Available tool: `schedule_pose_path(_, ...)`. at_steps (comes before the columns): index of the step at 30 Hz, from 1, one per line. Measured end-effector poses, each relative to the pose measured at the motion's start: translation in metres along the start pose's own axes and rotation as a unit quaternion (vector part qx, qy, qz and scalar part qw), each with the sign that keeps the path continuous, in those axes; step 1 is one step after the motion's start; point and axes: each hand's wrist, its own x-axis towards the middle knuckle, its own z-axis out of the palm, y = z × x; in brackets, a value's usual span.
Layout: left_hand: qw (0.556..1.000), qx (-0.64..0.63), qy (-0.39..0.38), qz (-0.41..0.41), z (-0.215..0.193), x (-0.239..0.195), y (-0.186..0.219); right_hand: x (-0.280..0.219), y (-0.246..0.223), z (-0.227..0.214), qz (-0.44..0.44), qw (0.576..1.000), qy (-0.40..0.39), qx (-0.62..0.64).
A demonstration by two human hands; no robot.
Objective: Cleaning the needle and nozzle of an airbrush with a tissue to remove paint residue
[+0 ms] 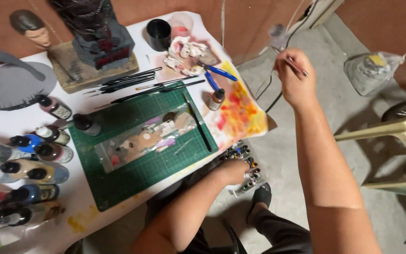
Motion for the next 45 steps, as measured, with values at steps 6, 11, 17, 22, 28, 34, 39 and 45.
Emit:
schedule_pose_path(6,0.994,-0.026,-0.097,-0.053,-0.035,-0.019,0.011,0.073,-0.001,0.077,-0.106,0.971,-0.15,-0.156)
schedule_pose_path(11,0.991,0.036,-0.125,0.027,-0.017,0.002,0.0,0.103,0.006,0.12,-0.261,0.895,-0.239,-0.273)
schedule_pose_path(17,0.992,-0.009,-0.124,0.023,-0.018,-0.003,0.008,0.116,0.003,0.14,-0.388,0.803,-0.183,-0.413)
schedule_pose_path(22,0.993,-0.041,-0.108,0.037,-0.02,-0.005,0.015,0.131,0.012,0.141,-0.434,0.71,-0.183,-0.524)
schedule_pose_path(28,0.99,-0.08,-0.119,0.013,-0.028,-0.014,0.021,0.133,0.008,0.146,-0.444,0.649,-0.186,-0.588)
schedule_pose_path(34,0.99,-0.084,-0.111,0.011,-0.039,-0.017,0.023,0.135,0.002,0.149,-0.464,0.65,-0.173,-0.577)
schedule_pose_path(39,0.991,-0.084,-0.109,0.009,-0.03,-0.012,0.022,0.131,0.008,0.147,-0.477,0.639,-0.18,-0.576)
schedule_pose_path(45,0.99,-0.119,-0.074,0.004,-0.038,-0.012,0.019,0.128,-0.002,0.142,-0.401,0.754,-0.217,-0.473)
